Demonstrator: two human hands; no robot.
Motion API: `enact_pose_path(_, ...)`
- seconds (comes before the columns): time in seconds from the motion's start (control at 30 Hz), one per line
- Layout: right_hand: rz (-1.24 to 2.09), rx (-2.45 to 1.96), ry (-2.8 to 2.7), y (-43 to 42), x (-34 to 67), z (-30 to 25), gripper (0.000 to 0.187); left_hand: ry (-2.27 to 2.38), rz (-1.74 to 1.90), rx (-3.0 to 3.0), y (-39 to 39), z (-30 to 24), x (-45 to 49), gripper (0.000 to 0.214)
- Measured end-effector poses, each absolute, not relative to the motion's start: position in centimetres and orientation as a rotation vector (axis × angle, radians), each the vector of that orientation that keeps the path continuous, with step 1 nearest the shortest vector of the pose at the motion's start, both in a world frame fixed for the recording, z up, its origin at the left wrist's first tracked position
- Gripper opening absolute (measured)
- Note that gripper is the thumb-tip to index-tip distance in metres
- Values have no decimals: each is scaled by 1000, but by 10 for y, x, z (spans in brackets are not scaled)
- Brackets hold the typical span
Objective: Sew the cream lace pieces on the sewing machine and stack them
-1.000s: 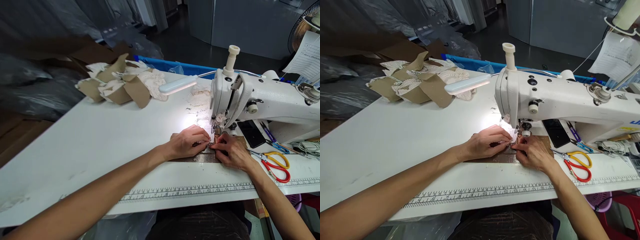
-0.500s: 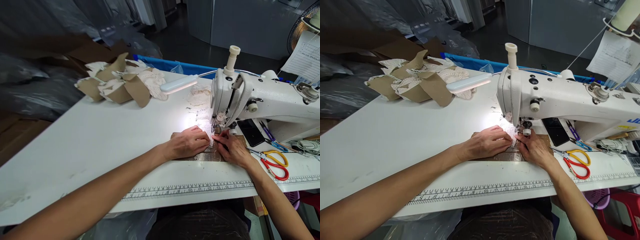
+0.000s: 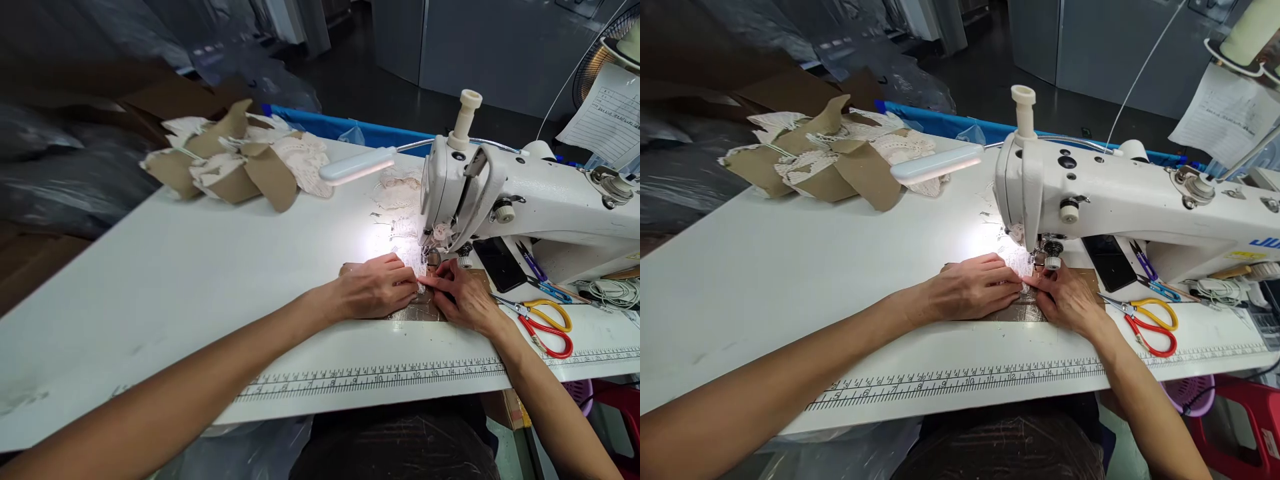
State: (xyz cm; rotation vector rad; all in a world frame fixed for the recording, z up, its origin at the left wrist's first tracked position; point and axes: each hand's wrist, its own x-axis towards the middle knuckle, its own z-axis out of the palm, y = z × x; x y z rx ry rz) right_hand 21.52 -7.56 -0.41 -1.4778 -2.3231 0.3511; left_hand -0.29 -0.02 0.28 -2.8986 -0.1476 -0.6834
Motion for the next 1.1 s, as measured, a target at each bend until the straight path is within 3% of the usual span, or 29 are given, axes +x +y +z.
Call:
enact_pose_path(0.43,323,-1699,-2367,-72,200,12,43,-337,-576,-3023,-3,6,-6,20)
enact_pose_path(1.1,286,-1701,-2412,-75,200,12,42,-449,-558,-3129,6,3,-9,31)
